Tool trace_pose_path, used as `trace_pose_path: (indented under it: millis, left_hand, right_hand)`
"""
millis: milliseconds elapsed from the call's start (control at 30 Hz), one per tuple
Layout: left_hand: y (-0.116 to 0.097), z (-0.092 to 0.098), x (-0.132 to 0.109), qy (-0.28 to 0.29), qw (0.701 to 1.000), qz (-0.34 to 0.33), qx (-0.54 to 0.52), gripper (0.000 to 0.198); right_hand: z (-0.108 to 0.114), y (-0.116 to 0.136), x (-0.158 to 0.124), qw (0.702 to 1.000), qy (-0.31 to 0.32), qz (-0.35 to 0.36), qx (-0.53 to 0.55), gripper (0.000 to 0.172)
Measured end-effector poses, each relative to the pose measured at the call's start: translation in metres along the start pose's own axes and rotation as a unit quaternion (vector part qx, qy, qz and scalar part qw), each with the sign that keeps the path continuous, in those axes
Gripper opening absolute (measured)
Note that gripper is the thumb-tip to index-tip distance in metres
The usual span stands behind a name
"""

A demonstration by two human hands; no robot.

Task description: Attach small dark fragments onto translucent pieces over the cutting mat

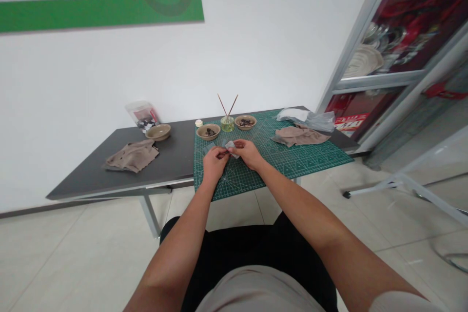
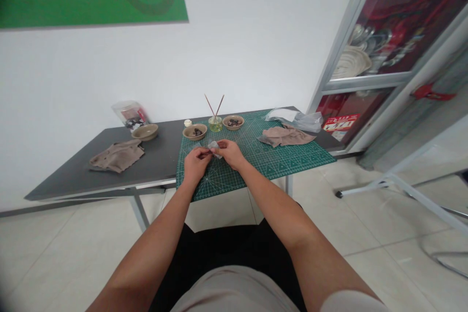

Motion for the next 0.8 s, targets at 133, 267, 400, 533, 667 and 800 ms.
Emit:
trace_pose_path:
  millis: [133,267,400,533,667,800]
  left_hand:
    - [0.0005,0.0029,-0.0016,-0.016,1.000,-0.004,-0.001,0.007]
    - [0.0036,0.0020,-0.0018,-0.016,1.000,0.004,0.006,0.009]
    - [0.0048,0.0029,-0.0012,-0.028,0.999,0.005,0.013,0.007]
    - [0.0004,0.0052,-0.0010,-0.043,0.999,-0.017,0.015,0.006]
    - [-0.0001,0.0033,-0.0012,-0.037,0.999,-0.017,0.018,0.006]
    - [-0.0001,-0.0001,-0.0013,-0.020,0.999,-0.021,0.021,0.004]
  right_hand:
    - [0.0031,-0.0003,0.0004,1.000,-0.011,0.003,0.014,0.043]
    - [0.0036,0.0018,-0.0005,1.000,-0.009,0.018,0.019,0.042]
    - [-0.0016,0.0018,-0.0018,1.000,0.019,0.017,0.008,0.044]
    - [-0.0008,-0.0010,-0.0002,1.000,0.020,0.007,-0.006,0.045]
    - [0.0017,-0.0025,0.0022,1.000,0.017,0.007,-0.005,0.045]
    - [-0.0004,-0.0033,0.0030,0.999,0.033,0.009,-0.010,0.045]
Point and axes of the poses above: each hand's wrist, its own x-axis towards the middle knuckle, its own z-axis out of the back of the hand, y = z × x, the point moved 8 cm from there along x, towards the middle knuckle, and after that the axes turned 3 degrees about -z, right-handed, at the moved point
